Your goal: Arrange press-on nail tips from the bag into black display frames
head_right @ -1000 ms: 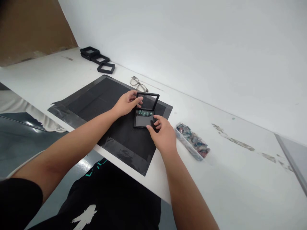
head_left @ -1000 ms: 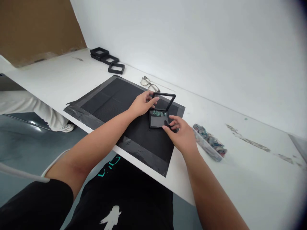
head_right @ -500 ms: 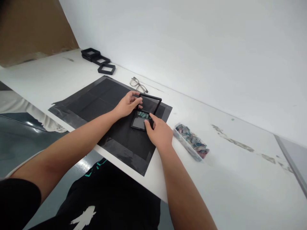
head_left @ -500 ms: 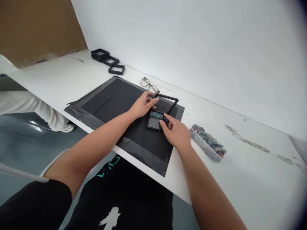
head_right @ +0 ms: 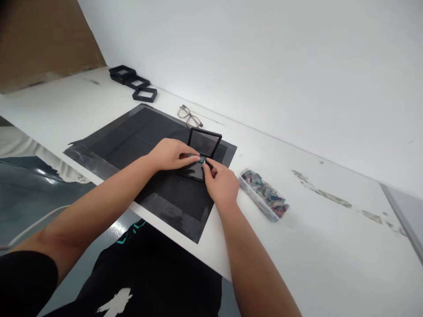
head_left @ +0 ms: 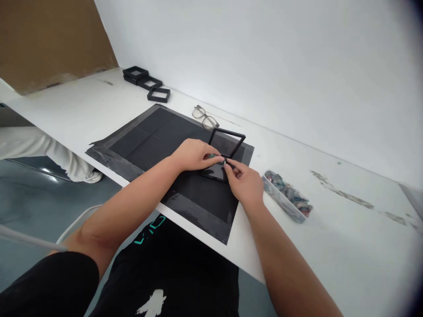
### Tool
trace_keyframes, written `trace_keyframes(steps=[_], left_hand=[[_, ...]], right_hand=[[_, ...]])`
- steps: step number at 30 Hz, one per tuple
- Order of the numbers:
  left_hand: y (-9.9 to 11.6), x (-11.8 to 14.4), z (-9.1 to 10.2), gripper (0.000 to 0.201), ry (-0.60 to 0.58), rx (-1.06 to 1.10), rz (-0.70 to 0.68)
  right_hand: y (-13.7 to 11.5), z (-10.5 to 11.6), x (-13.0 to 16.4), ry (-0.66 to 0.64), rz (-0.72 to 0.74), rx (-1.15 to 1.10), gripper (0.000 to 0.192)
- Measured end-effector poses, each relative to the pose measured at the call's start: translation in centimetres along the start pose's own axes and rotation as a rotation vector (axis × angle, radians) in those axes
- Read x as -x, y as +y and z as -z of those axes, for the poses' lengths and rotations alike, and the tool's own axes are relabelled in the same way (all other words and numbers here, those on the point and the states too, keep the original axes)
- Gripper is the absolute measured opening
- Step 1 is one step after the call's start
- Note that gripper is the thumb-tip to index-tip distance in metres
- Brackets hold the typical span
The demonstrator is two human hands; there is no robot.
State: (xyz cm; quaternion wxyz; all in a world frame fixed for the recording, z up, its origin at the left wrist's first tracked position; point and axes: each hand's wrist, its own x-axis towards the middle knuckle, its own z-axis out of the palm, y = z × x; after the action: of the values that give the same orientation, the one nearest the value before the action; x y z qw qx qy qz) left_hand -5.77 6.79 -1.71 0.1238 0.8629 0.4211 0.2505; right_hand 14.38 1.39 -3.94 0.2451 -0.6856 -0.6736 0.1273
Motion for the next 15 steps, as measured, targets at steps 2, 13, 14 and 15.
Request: trace_keyframes(steps=[2, 13, 14, 15], left_hand=[[-0.35, -0.10, -0.28, 0.040, -0.053, -0.068, 0.036], [-0.09, -0.20, 0.07, 0.042, -0.113, -0.162, 0.203], [-0.10, -0.23, 0.10, 0.041, -0.111, -0.160, 0.211], [-0.12, -0.24, 0.12, 0.041, -0.108, -0.157, 0.216]], right_hand=[[-0.14, -0.05, -0.08, 0.007, -0.015, 0.006, 0.044], [-0.37, -0.02, -0.35, 0.012, -0.008, 0.024, 0.040], [-0.40, -0.01, -0.34, 0.013, -0.003, 0.027, 0.040], [-0.43, 0.01, -0.32, 0.013, 0.002, 0.030, 0.040]])
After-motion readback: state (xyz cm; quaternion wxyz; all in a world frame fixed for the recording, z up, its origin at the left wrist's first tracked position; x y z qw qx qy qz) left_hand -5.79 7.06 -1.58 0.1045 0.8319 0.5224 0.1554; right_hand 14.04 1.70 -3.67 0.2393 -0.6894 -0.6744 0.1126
